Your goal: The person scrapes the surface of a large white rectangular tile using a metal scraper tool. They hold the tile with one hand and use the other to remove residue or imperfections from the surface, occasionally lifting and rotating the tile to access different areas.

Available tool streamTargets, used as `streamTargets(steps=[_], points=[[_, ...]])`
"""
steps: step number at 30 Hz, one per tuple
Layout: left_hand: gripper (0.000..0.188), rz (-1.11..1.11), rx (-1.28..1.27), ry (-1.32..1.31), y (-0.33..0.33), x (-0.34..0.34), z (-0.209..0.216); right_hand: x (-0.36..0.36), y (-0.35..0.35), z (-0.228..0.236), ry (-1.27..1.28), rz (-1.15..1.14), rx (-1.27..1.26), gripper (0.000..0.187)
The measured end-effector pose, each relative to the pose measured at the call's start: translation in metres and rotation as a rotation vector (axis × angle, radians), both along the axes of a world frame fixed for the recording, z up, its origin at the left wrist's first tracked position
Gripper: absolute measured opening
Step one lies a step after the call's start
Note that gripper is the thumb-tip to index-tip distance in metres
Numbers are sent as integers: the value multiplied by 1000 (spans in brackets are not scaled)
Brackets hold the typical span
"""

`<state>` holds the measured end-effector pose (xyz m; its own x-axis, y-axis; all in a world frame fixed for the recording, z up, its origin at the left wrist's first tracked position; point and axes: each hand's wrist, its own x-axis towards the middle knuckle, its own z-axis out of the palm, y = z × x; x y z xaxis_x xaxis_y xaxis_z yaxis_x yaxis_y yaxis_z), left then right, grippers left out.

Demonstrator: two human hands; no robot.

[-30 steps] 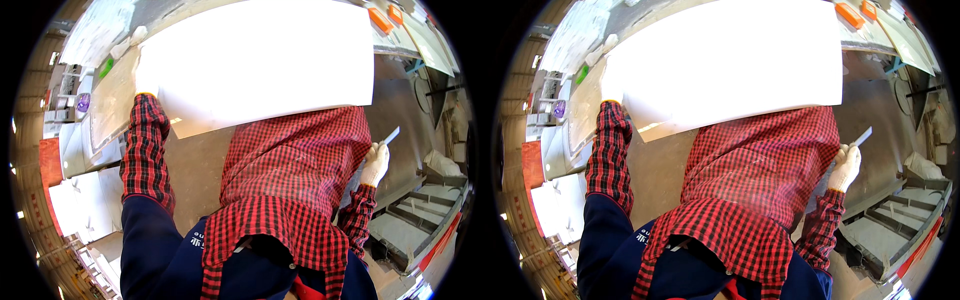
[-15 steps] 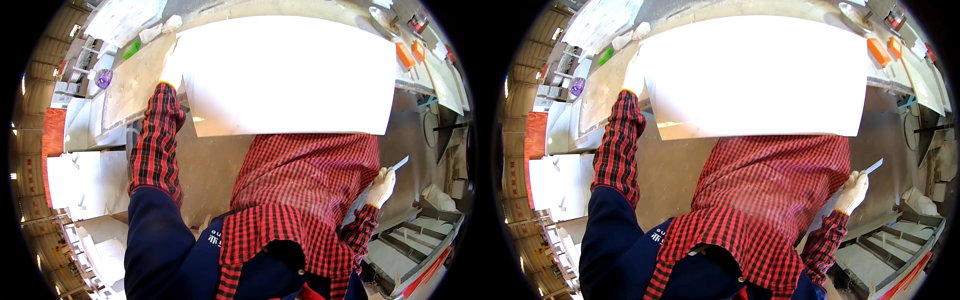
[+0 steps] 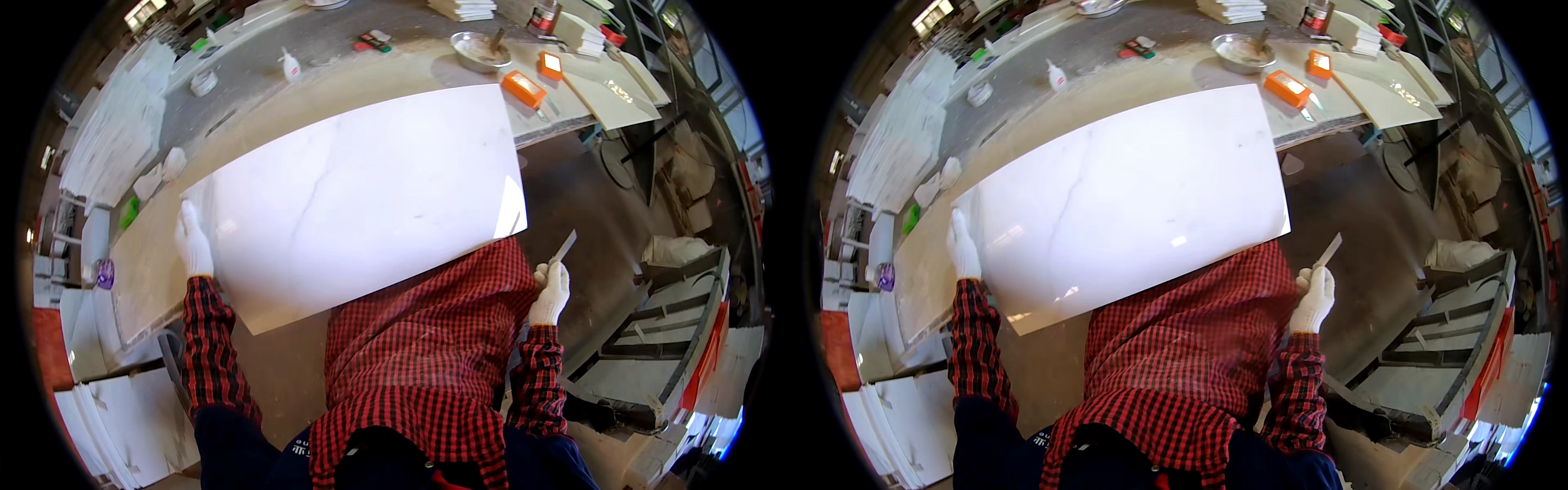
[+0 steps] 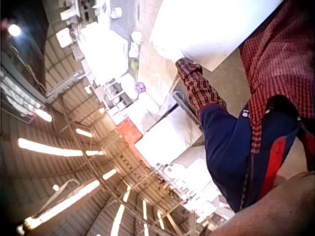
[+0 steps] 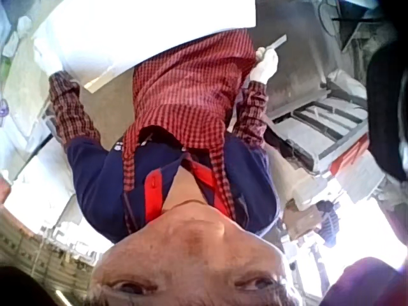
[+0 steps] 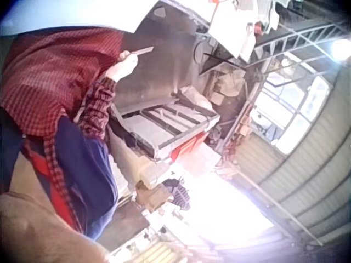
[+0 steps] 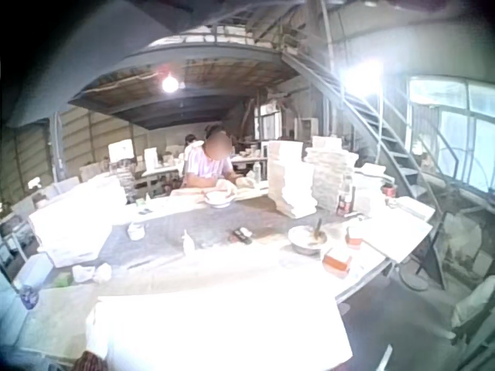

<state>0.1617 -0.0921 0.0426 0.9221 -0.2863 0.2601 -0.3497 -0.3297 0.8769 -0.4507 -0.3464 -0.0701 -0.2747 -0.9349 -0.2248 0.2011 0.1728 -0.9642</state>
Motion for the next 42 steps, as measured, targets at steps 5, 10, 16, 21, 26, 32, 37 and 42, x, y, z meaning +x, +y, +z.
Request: streamTargets(steps=[5, 10, 16, 21, 26, 32, 37, 42], points=[[69, -14, -15, 15, -1, -5, 3, -3, -9, -2, -23, 2, 31, 28], [68, 15, -58, 65, 15, 9, -9, 12, -39, 19, 37, 11, -2, 28], [65, 63, -70, 81, 17, -4, -9, 50, -137, 88, 274, 213, -186, 23], [58, 108, 232, -48, 6, -33, 30, 111, -229, 160, 613, 378, -425, 25], [56, 154, 278, -222, 24, -16, 7, 180, -290, 196, 1308, 336, -711, 21], [57, 196, 315, -172, 24, -25, 20, 230, -324, 199, 1767, 578, -819, 23], [57, 201, 296, -86, 32, -12, 6, 215, -340, 197, 1794, 629, -934, 24], [53, 202, 423, -264, 59, 1, 0, 195, -303, 215, 1698, 662, -925, 13]])
